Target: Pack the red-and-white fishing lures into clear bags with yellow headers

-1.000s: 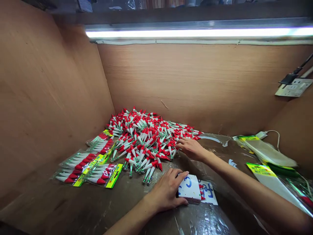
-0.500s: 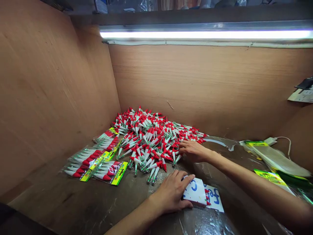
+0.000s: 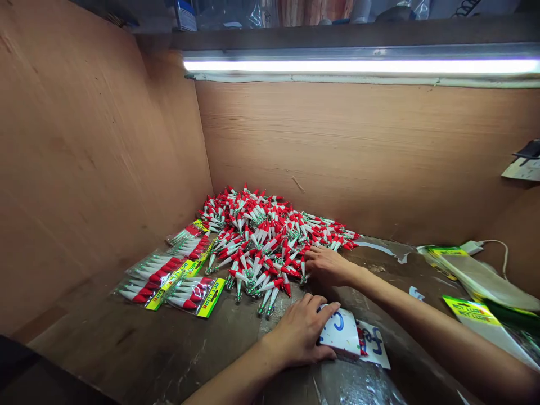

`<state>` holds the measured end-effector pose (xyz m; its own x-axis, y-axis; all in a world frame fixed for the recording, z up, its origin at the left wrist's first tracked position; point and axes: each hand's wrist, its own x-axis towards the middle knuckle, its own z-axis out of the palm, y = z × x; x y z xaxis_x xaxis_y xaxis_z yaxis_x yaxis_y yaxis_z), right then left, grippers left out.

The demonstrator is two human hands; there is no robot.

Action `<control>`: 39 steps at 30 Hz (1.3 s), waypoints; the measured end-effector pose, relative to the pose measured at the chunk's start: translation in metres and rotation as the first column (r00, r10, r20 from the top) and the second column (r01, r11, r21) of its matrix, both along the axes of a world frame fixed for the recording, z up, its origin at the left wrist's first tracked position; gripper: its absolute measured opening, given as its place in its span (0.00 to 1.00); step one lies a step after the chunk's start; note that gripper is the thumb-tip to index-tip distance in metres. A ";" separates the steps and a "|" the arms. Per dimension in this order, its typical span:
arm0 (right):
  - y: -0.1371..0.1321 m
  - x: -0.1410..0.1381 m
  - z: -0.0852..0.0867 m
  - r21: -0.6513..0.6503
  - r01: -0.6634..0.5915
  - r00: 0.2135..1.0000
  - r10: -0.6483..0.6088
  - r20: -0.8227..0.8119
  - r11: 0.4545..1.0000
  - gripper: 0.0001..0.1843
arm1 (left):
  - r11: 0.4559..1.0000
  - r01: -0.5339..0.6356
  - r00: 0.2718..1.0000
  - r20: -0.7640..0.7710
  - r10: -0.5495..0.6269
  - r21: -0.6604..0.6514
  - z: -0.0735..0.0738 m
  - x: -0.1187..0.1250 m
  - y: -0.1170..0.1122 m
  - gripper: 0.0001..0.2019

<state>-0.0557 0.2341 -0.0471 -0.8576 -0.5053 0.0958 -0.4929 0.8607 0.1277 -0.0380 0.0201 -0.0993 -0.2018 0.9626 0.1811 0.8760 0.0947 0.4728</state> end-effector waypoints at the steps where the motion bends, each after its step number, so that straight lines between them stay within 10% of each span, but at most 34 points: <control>1: 0.004 0.000 0.003 -0.050 0.005 1.000 -0.004 0.018 0.999 0.06 | 1.000 0.001 1.000 -0.001 -0.001 0.001 0.000 0.000 0.000 0.50; 6: 0.033 0.013 0.026 -0.554 0.127 0.982 -0.026 0.187 0.823 0.12 | 1.000 0.004 1.000 -0.006 -0.004 0.007 0.000 0.000 -0.002 0.49; 10: 0.058 0.041 0.020 -0.848 0.392 0.891 0.083 0.447 0.357 0.17 | 1.000 -0.003 1.000 -0.010 0.003 0.006 0.002 0.000 -0.002 0.50; 14: 0.078 0.081 -0.015 -0.796 0.593 0.797 0.223 0.561 -0.119 0.18 | 1.000 0.009 1.000 -0.001 -0.009 0.013 0.004 -0.001 -0.002 0.50; 19: 0.086 0.127 -0.051 -0.552 0.677 0.723 0.300 0.622 -0.486 0.15 | 1.000 0.018 1.000 0.019 -0.019 0.018 0.003 -0.001 -0.001 0.49; 28: 0.043 0.155 -0.038 -0.532 0.589 0.792 0.307 0.527 -0.608 0.17 | 0.962 -0.179 0.950 0.289 0.115 0.206 0.009 -0.005 0.008 0.30; 33: 0.004 0.144 -0.023 -0.583 0.609 0.793 0.383 0.474 -0.538 0.17 | 0.952 -0.233 0.913 0.383 0.142 0.201 0.013 -0.002 0.011 0.26; 39: 0.001 0.148 -0.016 -0.664 0.587 0.808 0.282 0.517 -0.463 0.18 | 0.985 -0.082 0.986 0.159 0.058 0.151 0.000 0.001 0.007 0.47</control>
<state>0.0924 0.2346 -0.0635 -0.9845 0.0725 -0.1595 0.1133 -0.4306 -0.8954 -0.0374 0.0268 -0.0998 -0.3048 0.9071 0.2902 0.7855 0.0671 0.6152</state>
